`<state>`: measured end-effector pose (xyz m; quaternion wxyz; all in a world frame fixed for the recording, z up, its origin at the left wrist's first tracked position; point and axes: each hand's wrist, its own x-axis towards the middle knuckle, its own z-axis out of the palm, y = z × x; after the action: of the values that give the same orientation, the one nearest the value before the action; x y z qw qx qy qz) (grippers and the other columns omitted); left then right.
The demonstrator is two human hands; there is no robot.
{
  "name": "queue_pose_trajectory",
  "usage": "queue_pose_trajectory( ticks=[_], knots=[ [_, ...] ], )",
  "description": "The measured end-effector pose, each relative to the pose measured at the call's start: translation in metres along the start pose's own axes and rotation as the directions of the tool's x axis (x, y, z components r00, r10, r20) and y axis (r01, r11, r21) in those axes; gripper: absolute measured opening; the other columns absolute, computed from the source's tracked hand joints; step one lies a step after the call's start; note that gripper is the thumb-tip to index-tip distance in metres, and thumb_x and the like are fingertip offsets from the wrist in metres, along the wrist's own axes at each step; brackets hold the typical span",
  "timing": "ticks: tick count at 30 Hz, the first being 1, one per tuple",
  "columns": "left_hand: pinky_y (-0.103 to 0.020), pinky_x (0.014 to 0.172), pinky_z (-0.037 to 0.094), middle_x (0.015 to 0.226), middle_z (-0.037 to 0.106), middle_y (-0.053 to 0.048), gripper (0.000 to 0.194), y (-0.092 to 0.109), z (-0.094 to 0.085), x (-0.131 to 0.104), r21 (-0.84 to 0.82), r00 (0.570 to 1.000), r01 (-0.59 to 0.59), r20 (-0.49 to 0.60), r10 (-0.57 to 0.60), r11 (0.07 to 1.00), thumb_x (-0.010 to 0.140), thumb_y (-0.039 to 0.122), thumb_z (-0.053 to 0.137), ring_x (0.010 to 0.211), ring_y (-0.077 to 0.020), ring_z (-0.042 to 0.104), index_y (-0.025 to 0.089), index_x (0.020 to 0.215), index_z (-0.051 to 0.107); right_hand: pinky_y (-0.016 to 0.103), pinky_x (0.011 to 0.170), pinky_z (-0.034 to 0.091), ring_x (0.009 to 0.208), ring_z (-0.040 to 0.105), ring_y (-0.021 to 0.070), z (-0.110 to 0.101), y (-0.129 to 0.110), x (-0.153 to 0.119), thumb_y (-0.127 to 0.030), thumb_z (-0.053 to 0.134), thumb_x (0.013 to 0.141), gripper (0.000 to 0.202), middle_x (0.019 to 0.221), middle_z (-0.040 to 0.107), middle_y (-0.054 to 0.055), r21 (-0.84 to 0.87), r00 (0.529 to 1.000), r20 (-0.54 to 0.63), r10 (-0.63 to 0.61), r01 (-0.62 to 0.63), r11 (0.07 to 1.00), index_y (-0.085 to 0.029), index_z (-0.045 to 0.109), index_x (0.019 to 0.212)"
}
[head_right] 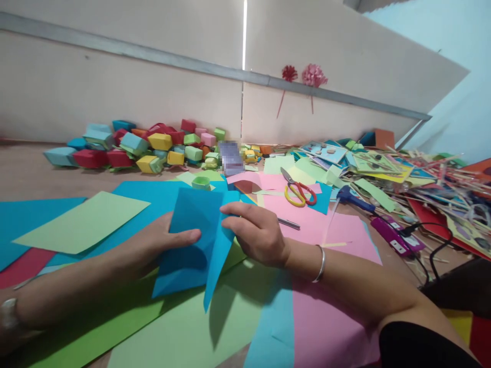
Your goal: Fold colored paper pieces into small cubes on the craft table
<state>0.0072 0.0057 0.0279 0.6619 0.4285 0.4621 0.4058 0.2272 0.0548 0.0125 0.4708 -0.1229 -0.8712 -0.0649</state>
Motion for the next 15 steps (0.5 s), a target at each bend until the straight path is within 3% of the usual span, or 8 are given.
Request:
queue_pose_trajectory(
  ticks=[4,7,10,12,15],
  knots=[
    [-0.043,0.077,0.062,0.092,0.08,-0.008,0.041,-0.001,0.001,0.002,-0.022,0.975,0.058,-0.216,-0.061,0.998,0.062,0.035,0.089,0.09,-0.0323,0.075,0.022,0.096,0.071,0.034,0.084,0.05,0.098,0.061,0.0186,0.004,0.006,-0.001,-0.015,0.054,0.099,0.017,0.123,0.07,0.011,-0.298,0.996,0.079,-0.039,0.061,0.953,-0.02,0.07,0.1],
    [-0.042,0.075,0.063,0.087,0.08,-0.007,0.028,0.001,0.002,0.006,-0.012,0.949,0.049,-0.312,-0.05,0.999,0.067,0.025,0.083,0.087,-0.0306,0.076,0.02,0.092,0.07,0.037,0.092,0.042,0.108,0.056,0.0204,0.007,0.007,-0.003,-0.018,0.06,0.097,0.029,0.133,0.066,0.004,-0.447,0.977,0.213,-0.016,0.112,0.888,-0.031,0.066,0.121],
    [-0.041,0.075,0.063,0.09,0.08,-0.008,0.021,0.003,0.004,0.007,-0.079,0.942,0.074,-0.321,-0.096,0.994,0.075,0.019,0.075,0.086,-0.0293,0.076,0.018,0.096,0.069,0.039,0.103,0.035,0.116,0.054,0.0189,0.007,0.007,-0.004,-0.018,0.06,0.097,0.03,0.124,0.07,-0.002,-0.357,0.954,0.297,-0.04,0.15,0.922,-0.035,0.067,0.12],
    [-0.041,0.074,0.064,0.097,0.079,-0.009,0.025,0.004,0.004,0.007,-0.152,0.922,0.111,-0.352,-0.158,0.982,0.079,0.018,0.072,0.086,-0.0282,0.076,0.019,0.104,0.067,0.04,0.104,0.032,0.116,0.056,0.0185,0.006,0.012,-0.006,-0.017,0.056,0.098,0.023,0.115,0.074,-0.003,-0.285,0.959,0.274,-0.07,0.151,0.946,-0.031,0.071,0.108],
    [-0.037,0.067,0.064,0.1,0.079,-0.007,0.029,0.007,0.001,0.007,-0.201,0.874,0.143,-0.433,-0.219,0.969,0.081,0.018,0.073,0.081,-0.0254,0.076,0.022,0.108,0.065,0.043,0.102,0.036,0.116,0.056,0.0213,0.007,0.027,-0.009,-0.022,0.054,0.098,0.02,0.112,0.074,0.001,-0.193,0.982,0.19,-0.001,0.038,0.98,-0.026,0.074,0.096]
  ],
)
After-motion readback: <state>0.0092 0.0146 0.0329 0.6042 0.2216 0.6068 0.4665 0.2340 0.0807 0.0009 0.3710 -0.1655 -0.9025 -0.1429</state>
